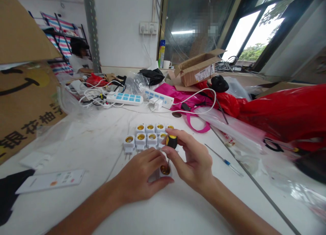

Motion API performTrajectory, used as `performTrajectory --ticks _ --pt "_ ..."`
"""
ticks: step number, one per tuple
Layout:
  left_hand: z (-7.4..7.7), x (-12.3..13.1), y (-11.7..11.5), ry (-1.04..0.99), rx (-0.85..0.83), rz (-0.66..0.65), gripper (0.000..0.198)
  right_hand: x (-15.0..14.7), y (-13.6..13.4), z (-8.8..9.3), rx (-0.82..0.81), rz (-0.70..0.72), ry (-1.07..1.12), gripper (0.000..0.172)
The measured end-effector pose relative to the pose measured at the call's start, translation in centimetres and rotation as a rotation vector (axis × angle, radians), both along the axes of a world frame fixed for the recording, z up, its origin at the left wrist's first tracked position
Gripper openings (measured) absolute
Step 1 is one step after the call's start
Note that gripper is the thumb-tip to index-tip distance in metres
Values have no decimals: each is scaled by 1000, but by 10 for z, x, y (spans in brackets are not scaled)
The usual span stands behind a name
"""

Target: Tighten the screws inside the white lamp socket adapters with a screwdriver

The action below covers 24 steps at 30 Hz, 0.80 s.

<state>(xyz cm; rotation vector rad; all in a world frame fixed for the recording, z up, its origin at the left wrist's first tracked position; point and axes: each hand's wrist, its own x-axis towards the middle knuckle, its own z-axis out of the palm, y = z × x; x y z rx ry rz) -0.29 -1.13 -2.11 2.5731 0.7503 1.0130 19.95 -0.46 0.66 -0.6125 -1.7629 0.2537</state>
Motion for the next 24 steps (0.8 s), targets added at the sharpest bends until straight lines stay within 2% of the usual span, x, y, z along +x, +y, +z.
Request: performTrajectory --ticks 5,10,16,19,24 --pt "-3 -2 4 -42 -26 -33 26 -5 -6 -3 -87 92 59 50" --pt "-2 -4 3 -29 -61 -36 22 -2 0 -1 -156 167 109 38" --pt "-1 -6 5 -25 -61 -49 21 0 2 -2 -239 302 192 35" --pt "0 -7 7 -12 -60 -56 22 -2 2 -3 -164 262 195 33" --pt "3 -8 8 -9 -25 -89 22 -6 10 -2 109 64 188 42"
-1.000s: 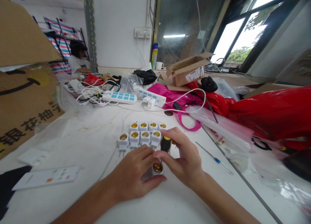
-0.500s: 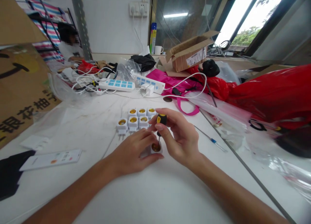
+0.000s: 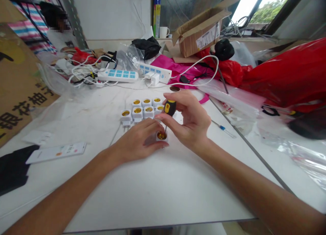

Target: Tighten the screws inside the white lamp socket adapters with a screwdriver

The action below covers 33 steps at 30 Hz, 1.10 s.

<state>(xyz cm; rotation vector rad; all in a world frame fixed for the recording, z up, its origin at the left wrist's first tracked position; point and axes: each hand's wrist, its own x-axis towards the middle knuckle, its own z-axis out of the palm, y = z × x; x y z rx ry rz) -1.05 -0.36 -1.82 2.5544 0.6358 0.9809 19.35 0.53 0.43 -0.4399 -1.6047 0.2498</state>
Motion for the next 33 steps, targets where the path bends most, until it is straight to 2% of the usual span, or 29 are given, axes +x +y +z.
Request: performTrajectory --ticks 3,9,13,16,20,28,33 --pt "1 1 1 1 7 -11 20 -4 0 1 -31 -54 54 32" --pt "1 0 1 14 39 -6 20 -9 -11 4 -197 180 56 27" --pt "0 0 2 -1 84 -30 15 -9 -9 4 -199 224 58 24" --pt "-2 0 3 -10 88 -29 15 -8 -3 3 -111 171 94 20" --pt "-3 -1 4 -13 84 -38 15 -8 3 1 -51 51 99 29" --pt "1 -1 3 10 76 -42 16 -7 -9 4 -209 99 109 8" --pt "0 -1 3 2 85 -40 14 -8 -10 6 -110 -105 115 24"
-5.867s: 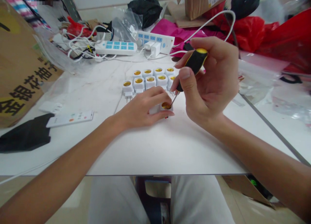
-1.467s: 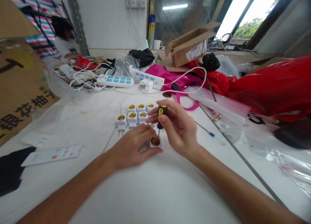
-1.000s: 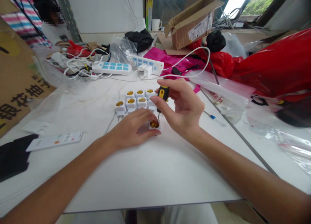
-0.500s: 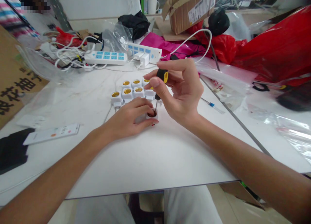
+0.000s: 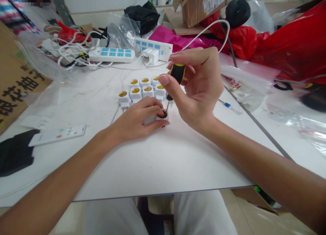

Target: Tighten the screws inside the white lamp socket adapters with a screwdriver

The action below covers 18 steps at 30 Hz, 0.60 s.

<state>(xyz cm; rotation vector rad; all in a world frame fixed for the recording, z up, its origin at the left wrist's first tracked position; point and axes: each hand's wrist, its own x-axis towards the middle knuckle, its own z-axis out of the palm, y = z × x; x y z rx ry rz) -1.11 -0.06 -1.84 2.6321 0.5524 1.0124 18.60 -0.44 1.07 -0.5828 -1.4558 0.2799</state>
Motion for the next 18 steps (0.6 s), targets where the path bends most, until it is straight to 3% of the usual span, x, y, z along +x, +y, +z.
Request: performTrajectory --ticks 3,10,12,16,18 --pt "0 0 -1 0 -3 1 14 0 -2 2 -18 -53 -16 19" --pt "-1 -1 0 -8 -45 17 14 -1 -12 3 -91 147 -33 19" --pt "-2 -1 1 -3 -34 12 14 0 -14 4 -112 141 -63 17" --pt "-2 -1 1 10 -31 14 16 4 -16 6 -152 60 -127 31" --pt "-1 -1 1 9 -33 12 15 5 -15 7 -169 56 -122 25"
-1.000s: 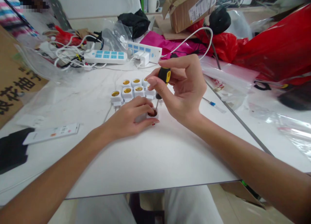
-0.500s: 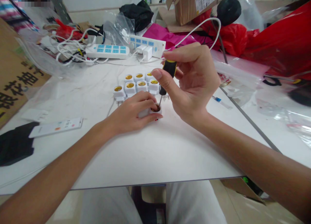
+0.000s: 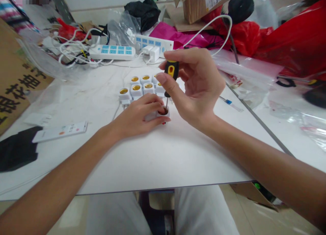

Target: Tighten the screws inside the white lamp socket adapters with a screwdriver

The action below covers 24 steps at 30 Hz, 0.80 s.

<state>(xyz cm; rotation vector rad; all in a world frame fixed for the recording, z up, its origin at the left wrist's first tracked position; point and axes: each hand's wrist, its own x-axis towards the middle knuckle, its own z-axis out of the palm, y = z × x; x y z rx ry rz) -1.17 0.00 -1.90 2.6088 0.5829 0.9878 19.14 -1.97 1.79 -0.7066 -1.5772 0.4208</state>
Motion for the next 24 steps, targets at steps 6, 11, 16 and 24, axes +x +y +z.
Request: performTrajectory --ticks 6,11,16,24 --pt "0 0 0 -11 -2 -1 15 -1 2 -3 21 77 8 21" --pt "0 0 0 -3 4 -3 16 -4 2 -4 95 30 22 22" --pt "1 0 0 -12 -16 -6 17 -8 1 -3 17 194 105 16" --pt "0 0 1 -21 -5 -18 16 -4 5 -9 16 45 27 27"
